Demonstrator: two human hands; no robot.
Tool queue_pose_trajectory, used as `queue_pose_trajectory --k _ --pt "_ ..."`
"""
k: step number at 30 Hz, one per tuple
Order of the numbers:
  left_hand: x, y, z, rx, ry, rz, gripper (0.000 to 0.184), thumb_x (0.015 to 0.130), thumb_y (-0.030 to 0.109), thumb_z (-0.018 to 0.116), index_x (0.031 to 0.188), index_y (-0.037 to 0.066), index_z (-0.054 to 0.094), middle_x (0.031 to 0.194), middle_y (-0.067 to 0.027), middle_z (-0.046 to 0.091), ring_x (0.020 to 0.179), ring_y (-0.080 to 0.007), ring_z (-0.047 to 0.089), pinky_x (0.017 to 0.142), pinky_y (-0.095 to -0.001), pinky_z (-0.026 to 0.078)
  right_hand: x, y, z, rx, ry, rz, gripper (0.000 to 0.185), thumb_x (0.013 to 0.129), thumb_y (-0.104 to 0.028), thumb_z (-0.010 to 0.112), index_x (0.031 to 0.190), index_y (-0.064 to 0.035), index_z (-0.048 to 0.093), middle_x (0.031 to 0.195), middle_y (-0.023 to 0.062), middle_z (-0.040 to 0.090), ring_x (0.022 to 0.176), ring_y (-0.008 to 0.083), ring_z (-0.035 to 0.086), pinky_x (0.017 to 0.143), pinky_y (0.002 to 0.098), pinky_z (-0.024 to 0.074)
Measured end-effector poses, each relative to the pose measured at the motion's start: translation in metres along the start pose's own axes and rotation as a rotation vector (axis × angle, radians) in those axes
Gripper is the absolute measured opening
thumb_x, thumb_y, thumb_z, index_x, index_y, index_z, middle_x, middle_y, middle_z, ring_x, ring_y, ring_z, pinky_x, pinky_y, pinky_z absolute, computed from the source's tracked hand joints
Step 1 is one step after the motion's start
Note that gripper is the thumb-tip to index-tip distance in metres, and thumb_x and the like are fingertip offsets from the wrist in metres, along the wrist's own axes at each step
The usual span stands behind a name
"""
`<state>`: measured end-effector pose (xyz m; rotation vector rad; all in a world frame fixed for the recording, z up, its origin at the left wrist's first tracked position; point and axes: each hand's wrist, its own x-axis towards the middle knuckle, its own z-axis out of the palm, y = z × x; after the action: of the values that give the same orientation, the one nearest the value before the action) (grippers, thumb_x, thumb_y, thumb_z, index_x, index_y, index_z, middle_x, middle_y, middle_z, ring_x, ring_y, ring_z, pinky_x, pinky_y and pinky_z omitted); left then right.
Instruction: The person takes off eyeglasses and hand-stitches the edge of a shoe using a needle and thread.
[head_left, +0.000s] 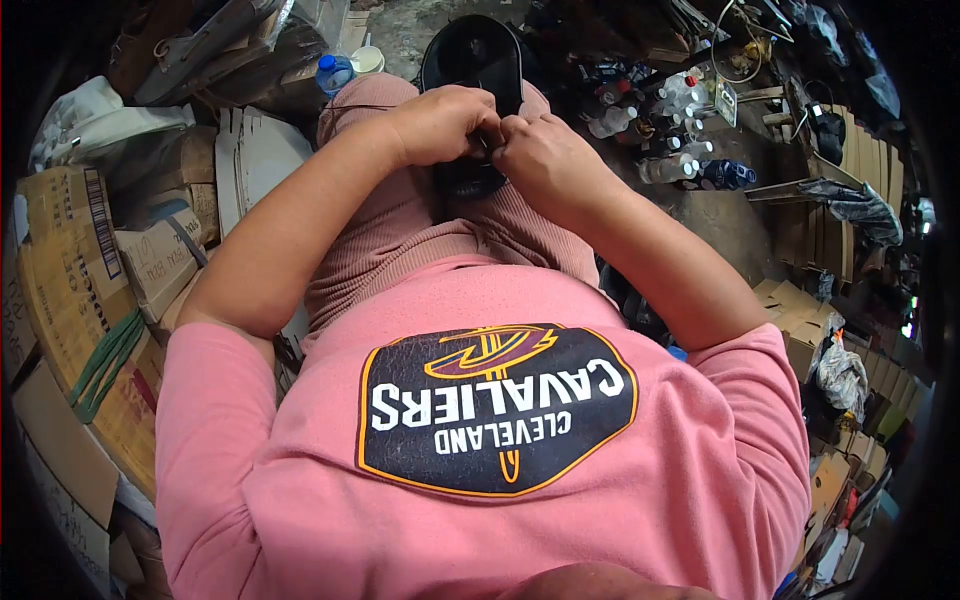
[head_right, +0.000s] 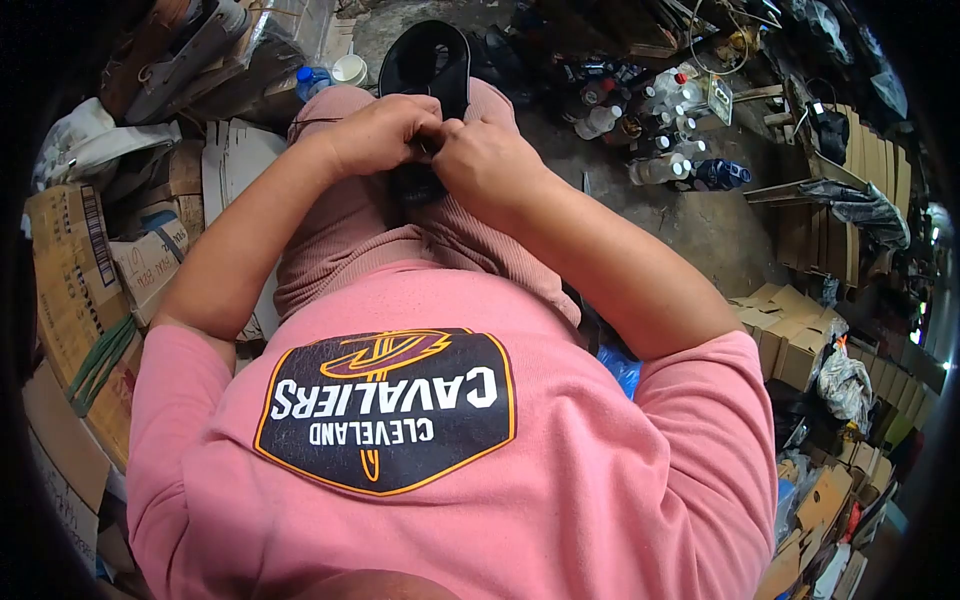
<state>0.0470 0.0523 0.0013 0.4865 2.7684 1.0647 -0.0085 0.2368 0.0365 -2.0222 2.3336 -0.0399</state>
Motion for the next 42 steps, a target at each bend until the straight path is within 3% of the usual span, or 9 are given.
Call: queue_pose_trajectory --k 9,14,17,21,25,31,33,39,42 --pt "0.001 -0.013 0.009 -0.072 0.159 -0.003 0.021 0.064 0.005 0.076 0.083 0.006 0.068 0.099 -0.0057 0.053 0.094 -0.0220 0.056 0.082 -0.0303 0.047 -0.002 0.012 0.021 0.373 0.045 0.129 0.013 0.076 -0.010 0.059 0.085 -0.0079 0.069 0.076 0.0158 0.063 0.078 0.0332 0.063 0.069 0.0406 0.0502" --pt "-0.031 0.023 0.018 0.145 0.545 -0.099 0.050 0.071 0.011 0.071 0.118 0.009 0.054 0.105 -0.0133 0.059 0.099 -0.0337 0.059 0.083 -0.0389 0.050 -0.016 0.028 0.018 0.886 0.018 0.356 0.013 0.081 -0.015 0.067 0.088 -0.0035 0.066 0.075 0.0053 0.063 0.072 0.0181 0.060 0.069 0.0289 0.0481" --pt "-0.065 0.040 0.000 -0.112 0.073 -0.449 0.038 0.074 0.010 0.068 0.111 0.006 0.059 0.100 -0.0153 0.064 0.095 -0.0326 0.061 0.084 -0.0391 0.050 -0.055 0.054 0.007 1.475 -0.046 0.501 0.022 0.088 -0.024 0.062 0.080 -0.0035 0.060 0.069 -0.0022 0.051 0.062 0.0065 0.044 0.070 0.0245 0.0447" --pt "-0.110 0.005 -0.023 0.195 0.440 -0.410 0.020 0.086 0.009 0.059 0.104 0.003 0.063 0.098 -0.0117 0.066 0.090 -0.0241 0.064 0.080 -0.0323 0.050 -0.128 0.109 -0.010 2.241 0.524 -0.144 0.034 0.092 -0.020 0.055 0.123 -0.0066 0.052 0.090 -0.0013 0.057 0.074 0.0095 0.052 0.092 0.0414 0.0407" --pt "-0.096 -0.016 -0.033 -0.637 0.731 -0.422 0.024 0.095 0.022 0.052 0.098 0.002 0.063 0.093 -0.0078 0.064 0.091 -0.0223 0.063 0.082 -0.0346 0.049 -0.150 0.128 0.001 1.295 0.059 0.689 0.032 0.092 -0.025 0.057 0.120 -0.0101 0.061 0.089 -0.0031 0.062 0.081 0.0071 0.052 0.088 0.0280 0.0417" --pt "-0.070 0.006 -0.024 -1.779 0.752 -0.116 0.042 0.100 0.037 0.036 0.070 0.009 0.047 0.065 -0.0022 0.045 0.066 -0.0157 0.049 0.086 -0.0382 0.044 -0.114 0.071 0.041 0.330 -0.316 0.602 0.031 0.091 -0.033 0.055 0.082 -0.0060 0.068 0.076 0.0112 0.066 0.071 0.0266 0.062 0.075 0.0396 0.0412" --pt "-0.106 -0.062 -0.026 -1.881 0.275 0.063 0.041 0.101 0.035 0.035 0.068 0.011 0.042 0.060 0.0002 0.037 0.060 -0.0148 0.039 0.083 -0.0382 0.045 -0.142 0.076 0.055 0.296 -0.213 0.559 0.034 0.091 -0.035 0.054 0.077 -0.0064 0.064 0.073 0.0118 0.063 0.070 0.0298 0.059 0.073 0.0407 0.0385" --pt "-0.120 -0.048 -0.032 -1.383 0.657 -0.549 0.037 0.098 0.036 0.043 0.085 0.006 0.058 0.083 -0.0038 0.062 0.078 -0.0159 0.056 0.085 -0.0360 0.047 -0.169 0.082 0.092 0.324 -0.064 0.590 0.036 0.092 -0.042 0.052 0.080 -0.0099 0.064 0.065 0.0071 0.058 0.065 0.0255 0.056 0.071 0.0372 0.0357" --pt "-0.174 -0.089 -0.068 -0.514 0.204 -0.813 0.034 0.090 0.030 0.059 0.110 0.003 0.062 0.103 -0.0086 0.064 0.098 -0.0160 0.058 0.091 -0.0316 0.045 -0.170 0.091 0.084 1.688 0.301 1.163 0.052 0.093 -0.050 0.047 0.132 -0.0153 0.048 0.078 -0.0058 0.053 0.070 0.0093 0.050 0.074 0.0271 0.0362"
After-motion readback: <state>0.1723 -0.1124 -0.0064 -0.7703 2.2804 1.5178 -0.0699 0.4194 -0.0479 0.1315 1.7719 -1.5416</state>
